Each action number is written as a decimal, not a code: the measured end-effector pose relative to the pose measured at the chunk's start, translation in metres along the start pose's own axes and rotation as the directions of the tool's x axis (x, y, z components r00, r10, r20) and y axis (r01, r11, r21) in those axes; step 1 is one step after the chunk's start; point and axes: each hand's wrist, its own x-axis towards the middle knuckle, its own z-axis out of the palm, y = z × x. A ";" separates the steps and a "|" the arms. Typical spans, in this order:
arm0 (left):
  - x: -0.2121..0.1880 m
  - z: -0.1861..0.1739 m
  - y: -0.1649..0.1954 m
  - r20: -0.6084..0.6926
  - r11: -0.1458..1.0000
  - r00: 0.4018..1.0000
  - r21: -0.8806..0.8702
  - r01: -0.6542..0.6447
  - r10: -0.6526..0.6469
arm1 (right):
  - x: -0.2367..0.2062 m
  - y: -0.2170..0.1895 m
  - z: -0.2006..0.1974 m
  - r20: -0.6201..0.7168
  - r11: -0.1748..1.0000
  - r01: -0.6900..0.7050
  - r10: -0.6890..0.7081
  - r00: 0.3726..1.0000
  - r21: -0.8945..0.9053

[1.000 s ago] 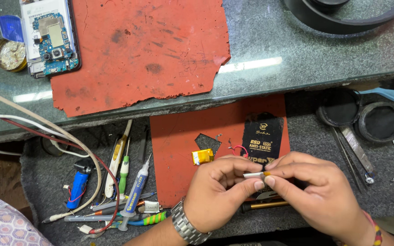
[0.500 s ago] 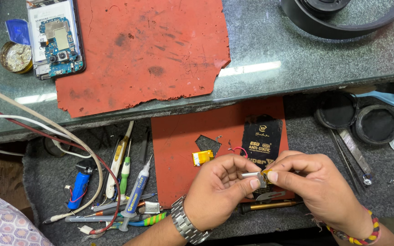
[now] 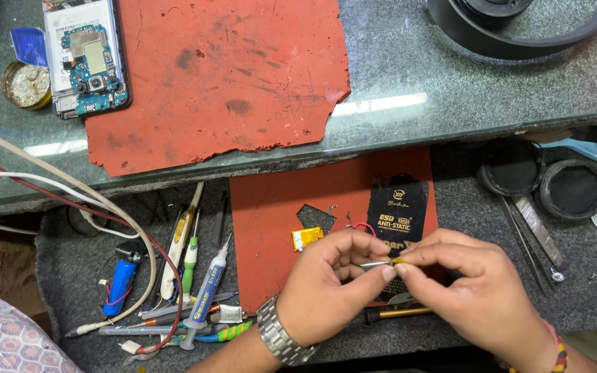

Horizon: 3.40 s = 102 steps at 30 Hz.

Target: The person works on a small yellow lithium battery at a repair bench, peeling and folding its outer wrapping and tab by hand, then uses tweezers and a blade to trim and press the folded edge, and finally sets the battery on the mat.

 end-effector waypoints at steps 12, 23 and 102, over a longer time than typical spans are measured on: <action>0.000 -0.002 0.004 -0.120 0.990 0.990 0.116 0.083 -0.069 | 0.008 -0.002 -0.009 0.214 0.959 -0.285 0.278 0.936 -0.001; 0.000 0.002 0.001 -0.125 0.995 0.990 0.071 0.071 -0.062 | 0.007 -0.007 -0.002 0.173 0.952 -0.305 0.303 0.937 -0.019; -0.009 0.004 0.019 -0.053 0.997 0.995 -0.011 0.079 -0.079 | -0.033 0.056 -0.076 -0.384 0.623 -0.374 0.125 0.915 -0.687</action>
